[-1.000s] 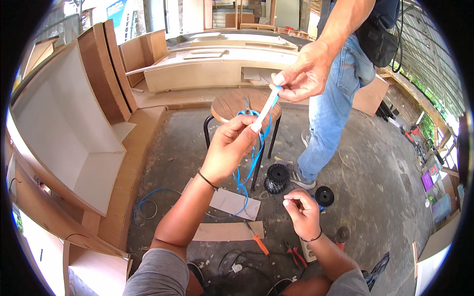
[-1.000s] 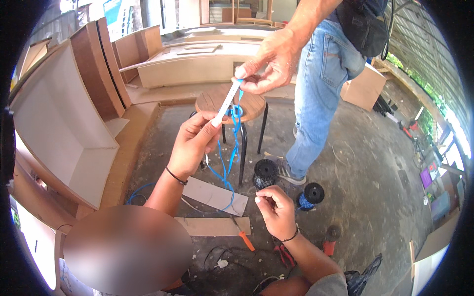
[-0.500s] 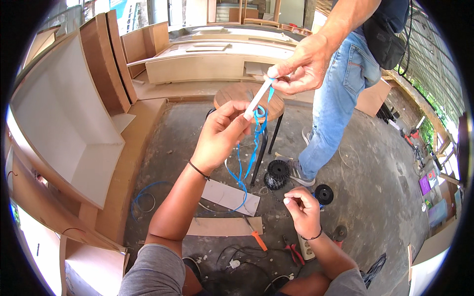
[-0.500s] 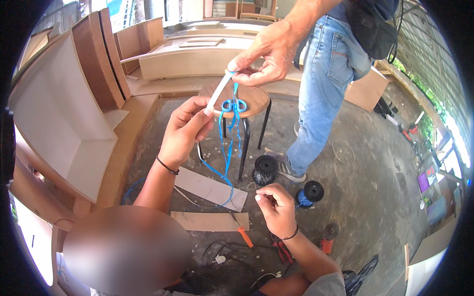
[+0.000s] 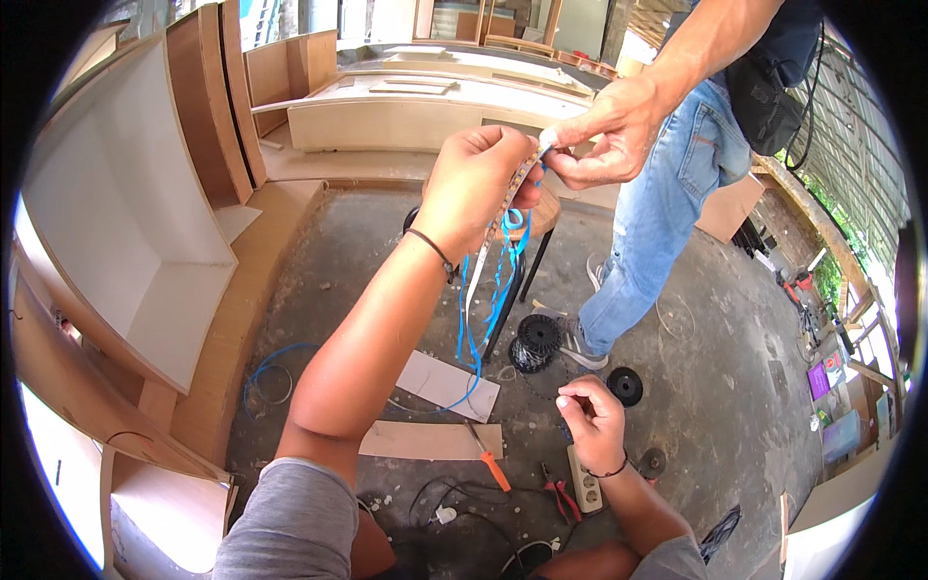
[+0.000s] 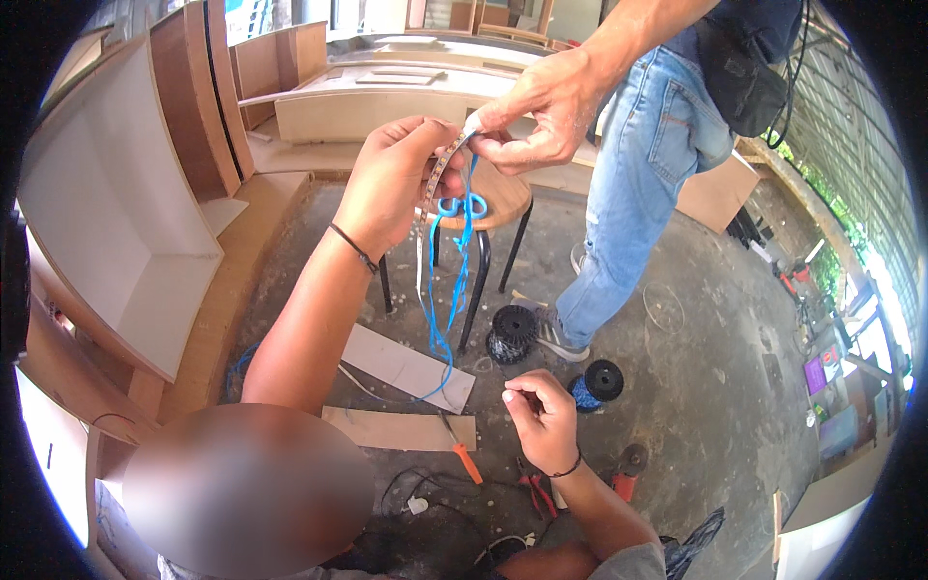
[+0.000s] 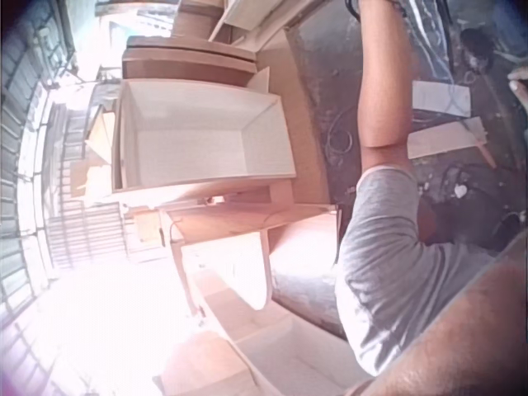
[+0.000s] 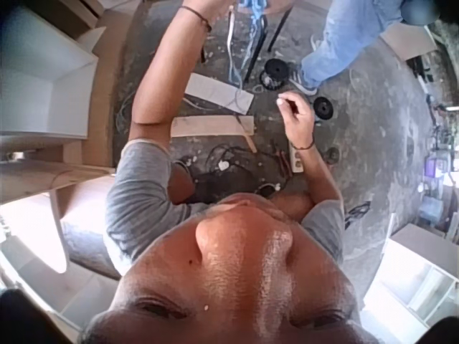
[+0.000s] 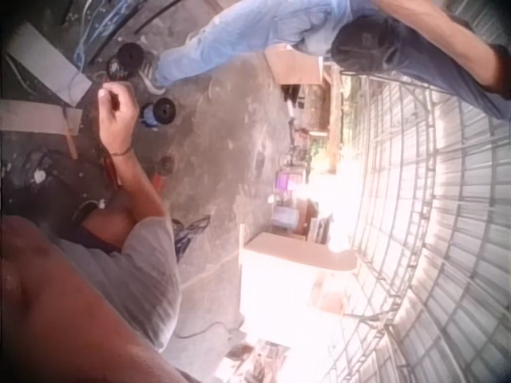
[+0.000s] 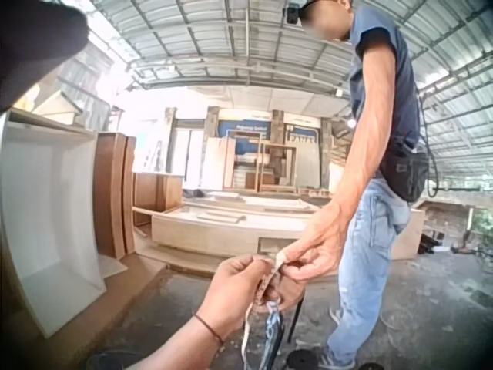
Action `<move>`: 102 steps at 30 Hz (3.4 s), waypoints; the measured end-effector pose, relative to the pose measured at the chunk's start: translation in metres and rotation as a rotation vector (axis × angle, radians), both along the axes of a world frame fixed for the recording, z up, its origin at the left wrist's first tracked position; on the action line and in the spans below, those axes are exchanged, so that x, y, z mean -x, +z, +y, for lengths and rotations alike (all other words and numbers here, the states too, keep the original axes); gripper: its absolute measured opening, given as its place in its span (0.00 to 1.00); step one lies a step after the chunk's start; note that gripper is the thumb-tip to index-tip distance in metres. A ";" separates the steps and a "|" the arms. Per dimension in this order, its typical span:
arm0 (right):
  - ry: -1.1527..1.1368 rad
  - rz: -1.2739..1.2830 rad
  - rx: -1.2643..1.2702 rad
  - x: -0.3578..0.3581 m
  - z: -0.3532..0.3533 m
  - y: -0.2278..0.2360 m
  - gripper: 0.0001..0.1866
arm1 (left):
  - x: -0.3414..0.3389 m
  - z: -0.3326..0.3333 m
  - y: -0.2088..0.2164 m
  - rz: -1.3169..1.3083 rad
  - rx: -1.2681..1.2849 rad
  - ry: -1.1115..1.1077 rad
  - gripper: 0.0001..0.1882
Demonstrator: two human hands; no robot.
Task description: The person retrieves wire spools from a bag, cuts a length of blue wire with a pair of pliers, and strips the insulation from the ends of the wire using the pliers.
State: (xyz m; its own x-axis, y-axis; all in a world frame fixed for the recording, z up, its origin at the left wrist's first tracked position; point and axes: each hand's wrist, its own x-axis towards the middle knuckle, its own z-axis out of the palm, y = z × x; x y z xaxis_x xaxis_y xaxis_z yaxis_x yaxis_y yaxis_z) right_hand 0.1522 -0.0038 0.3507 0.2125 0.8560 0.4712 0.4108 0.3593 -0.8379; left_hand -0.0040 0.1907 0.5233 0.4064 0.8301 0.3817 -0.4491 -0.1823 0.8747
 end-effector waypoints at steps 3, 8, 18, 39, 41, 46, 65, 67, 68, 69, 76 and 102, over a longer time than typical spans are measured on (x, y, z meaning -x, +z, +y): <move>-0.005 0.026 0.007 0.001 0.000 0.002 0.04 | -0.001 0.003 0.000 0.052 -0.014 0.007 0.09; -0.001 -0.035 -0.020 0.002 0.000 0.000 0.04 | 0.010 -0.015 -0.015 0.055 -0.051 -0.038 0.07; -0.025 -0.046 -0.033 0.003 -0.004 0.008 0.04 | 0.038 -0.042 -0.062 0.109 0.000 -0.209 0.10; -0.094 -0.192 -0.067 -0.004 -0.005 0.042 0.08 | 0.046 -0.058 -0.066 0.281 -0.111 -0.398 0.09; -0.058 0.066 -0.060 0.001 -0.001 0.055 0.12 | 0.047 -0.059 -0.068 0.294 -0.119 -0.413 0.09; 0.016 0.004 -0.233 0.013 0.018 0.091 0.19 | 0.044 -0.063 -0.066 0.441 -0.174 -0.415 0.09; -0.003 -0.270 -0.298 0.023 0.010 0.087 0.14 | 0.044 -0.075 -0.064 0.500 -0.239 -0.465 0.08; -0.005 -0.272 -0.277 0.023 0.009 0.088 0.13 | 0.043 -0.074 -0.065 0.494 -0.207 -0.481 0.08; -0.005 -0.272 -0.277 0.023 0.009 0.087 0.13 | 0.043 -0.074 -0.066 0.495 -0.207 -0.481 0.08; -0.006 -0.280 -0.287 0.022 0.010 0.086 0.13 | 0.043 -0.074 -0.066 0.492 -0.205 -0.480 0.08; -0.021 -0.352 -0.286 0.021 0.011 0.086 0.13 | 0.042 -0.073 -0.069 0.503 -0.221 -0.476 0.08; -0.071 -0.328 -0.284 0.020 0.008 0.091 0.08 | 0.034 -0.068 -0.079 0.385 -0.199 -0.443 0.13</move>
State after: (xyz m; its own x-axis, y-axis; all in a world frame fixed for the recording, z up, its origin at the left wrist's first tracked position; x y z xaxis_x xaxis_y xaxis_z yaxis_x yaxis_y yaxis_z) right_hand 0.1317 0.0039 0.4417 0.0660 0.6711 0.7384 0.6710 0.5179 -0.5306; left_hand -0.0375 0.1225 0.4445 0.8356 0.4788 0.2693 -0.1788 -0.2265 0.9575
